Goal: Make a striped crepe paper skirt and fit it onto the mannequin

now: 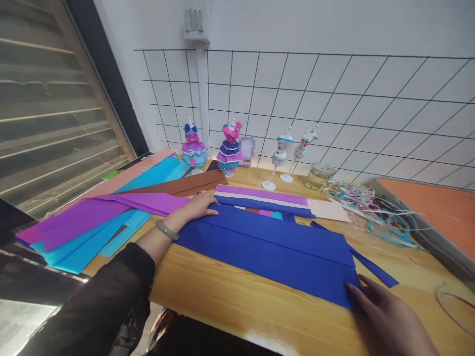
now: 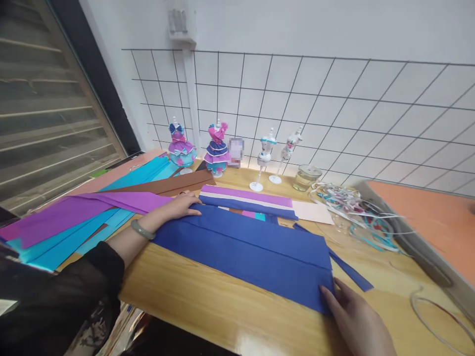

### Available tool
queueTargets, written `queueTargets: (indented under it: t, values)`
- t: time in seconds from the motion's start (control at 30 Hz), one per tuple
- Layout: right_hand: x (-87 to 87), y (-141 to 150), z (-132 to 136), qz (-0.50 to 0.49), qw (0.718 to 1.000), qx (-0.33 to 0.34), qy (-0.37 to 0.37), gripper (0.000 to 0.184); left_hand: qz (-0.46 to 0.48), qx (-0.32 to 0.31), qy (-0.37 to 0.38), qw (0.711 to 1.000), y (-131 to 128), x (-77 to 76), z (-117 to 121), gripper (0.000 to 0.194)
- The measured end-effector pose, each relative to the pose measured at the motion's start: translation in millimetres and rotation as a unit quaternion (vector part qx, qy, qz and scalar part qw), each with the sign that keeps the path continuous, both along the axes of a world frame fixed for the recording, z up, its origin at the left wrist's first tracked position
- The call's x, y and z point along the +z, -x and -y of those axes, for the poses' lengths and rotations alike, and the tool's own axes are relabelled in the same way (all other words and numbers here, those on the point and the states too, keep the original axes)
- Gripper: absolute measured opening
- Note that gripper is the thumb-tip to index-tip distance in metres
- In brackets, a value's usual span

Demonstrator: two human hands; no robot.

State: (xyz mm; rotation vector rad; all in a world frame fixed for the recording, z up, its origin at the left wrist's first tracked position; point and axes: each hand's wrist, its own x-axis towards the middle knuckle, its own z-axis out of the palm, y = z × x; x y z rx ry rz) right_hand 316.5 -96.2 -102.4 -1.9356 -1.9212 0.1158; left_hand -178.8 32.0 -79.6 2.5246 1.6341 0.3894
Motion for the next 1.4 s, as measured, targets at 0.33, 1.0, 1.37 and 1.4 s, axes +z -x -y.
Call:
queueTargets:
  t: [0.33,1.0,1.37,1.4]
  values:
    - [4.5,6,4,-0.096,0.989,-0.052,0.097,0.047,0.048,-0.006,-0.054,0.997,-11,31.9,36,0.018]
    - [82.0,83,-39,-0.368,0.917,0.093,0.121,0.030,0.176,0.214,-0.068,0.958,66,93.3,181,0.032]
    - [85.5,165,-179,-0.543,0.806,0.109,0.207,0.013,0.446,0.256,0.177,0.839,81,100.9,180,0.049]
    - [80.2,170,-189,-0.542,0.806,0.103,0.214,0.016,0.459,0.248,0.193,0.831,81,95.0,178,0.050]
